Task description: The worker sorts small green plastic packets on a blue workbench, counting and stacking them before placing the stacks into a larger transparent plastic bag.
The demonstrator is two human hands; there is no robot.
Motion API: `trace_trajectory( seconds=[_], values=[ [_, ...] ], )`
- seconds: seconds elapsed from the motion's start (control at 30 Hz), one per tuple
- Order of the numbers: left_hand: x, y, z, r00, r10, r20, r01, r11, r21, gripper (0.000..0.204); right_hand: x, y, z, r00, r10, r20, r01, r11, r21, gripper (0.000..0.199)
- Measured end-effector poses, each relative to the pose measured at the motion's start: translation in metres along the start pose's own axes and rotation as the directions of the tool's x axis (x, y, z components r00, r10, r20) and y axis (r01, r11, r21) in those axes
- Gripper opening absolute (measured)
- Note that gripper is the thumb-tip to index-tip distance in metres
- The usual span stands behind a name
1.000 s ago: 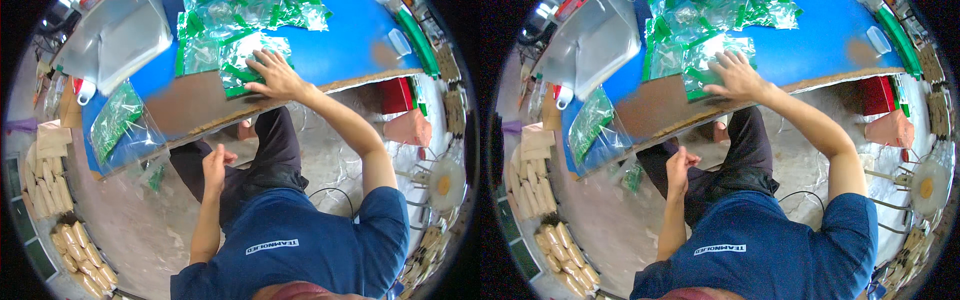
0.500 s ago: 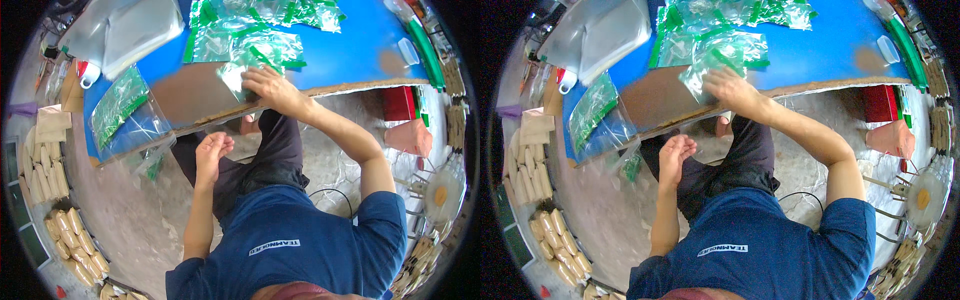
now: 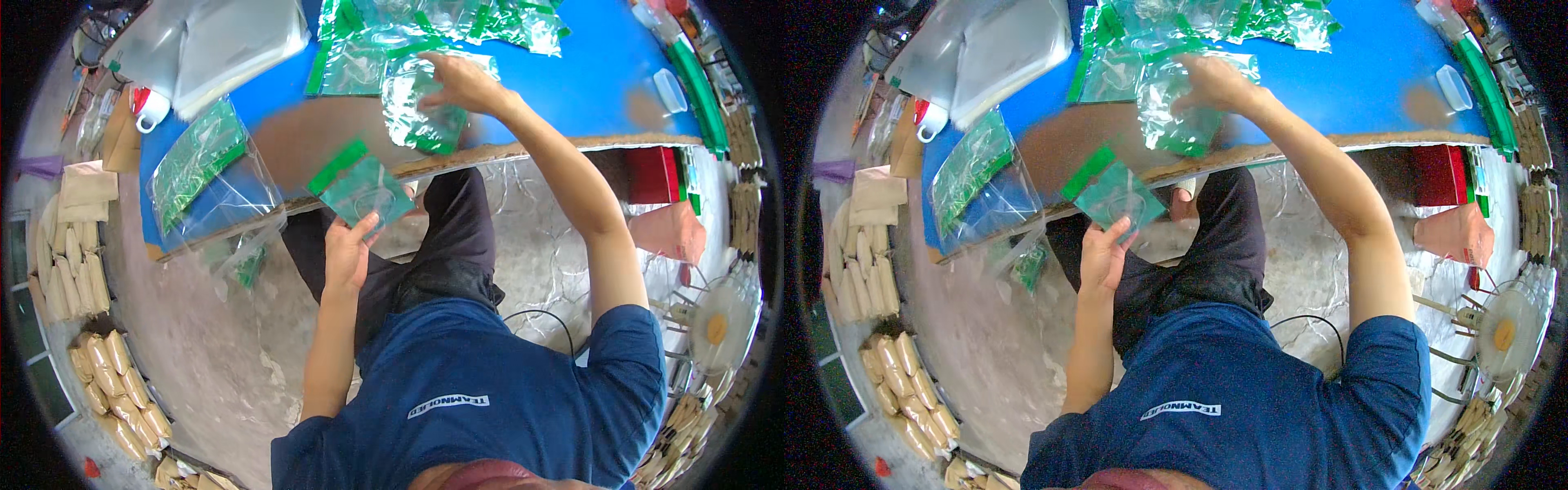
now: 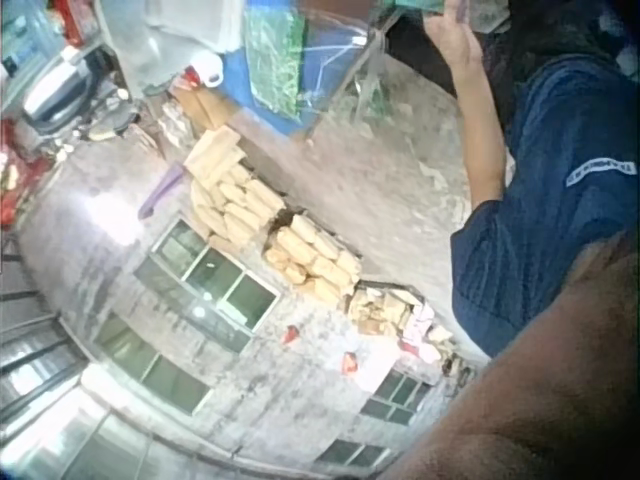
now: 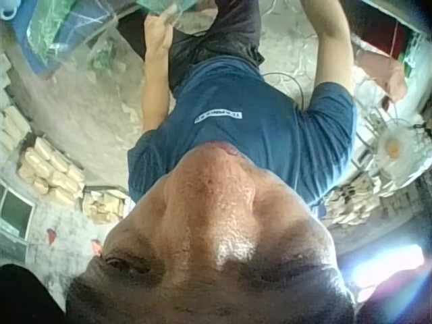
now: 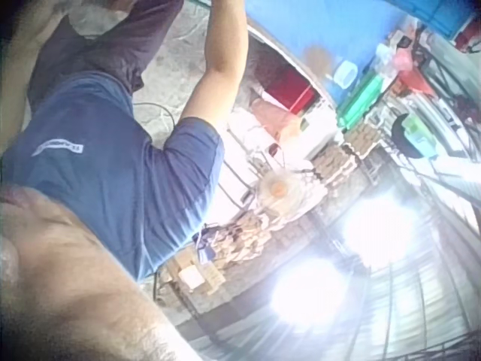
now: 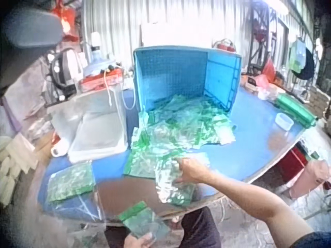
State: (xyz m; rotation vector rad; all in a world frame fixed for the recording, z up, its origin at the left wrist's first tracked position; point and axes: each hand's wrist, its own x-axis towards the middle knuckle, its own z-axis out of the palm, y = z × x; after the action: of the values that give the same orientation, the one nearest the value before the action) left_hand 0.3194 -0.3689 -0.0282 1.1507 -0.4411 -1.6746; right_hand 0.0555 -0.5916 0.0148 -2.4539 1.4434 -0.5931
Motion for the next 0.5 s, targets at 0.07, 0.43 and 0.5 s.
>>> trace_trajectory(
  seconds=[0.07, 0.43, 0.5],
  values=[
    [-0.004, -0.004, -0.002, 0.997, -0.043, 0.058, 0.044, 0.999, -0.014, 0.048, 0.001, -0.012, -0.004, 0.969, 0.111, 0.222, -0.114, 0.993, -0.001, 0.066],
    [-0.017, -0.027, 0.021, 0.934, -0.143, 0.327, 0.159, 0.987, -0.026, 0.043, 0.036, -0.029, -0.006, 0.948, -0.127, 0.293, 0.137, 0.990, -0.014, 0.067],
    [-0.019, -0.031, 0.022, 0.940, -0.116, 0.321, 0.138, 0.989, -0.048, 0.043, 0.035, -0.035, -0.014, 0.953, -0.051, 0.298, 0.052, 0.999, 0.006, 0.064]
  ],
)
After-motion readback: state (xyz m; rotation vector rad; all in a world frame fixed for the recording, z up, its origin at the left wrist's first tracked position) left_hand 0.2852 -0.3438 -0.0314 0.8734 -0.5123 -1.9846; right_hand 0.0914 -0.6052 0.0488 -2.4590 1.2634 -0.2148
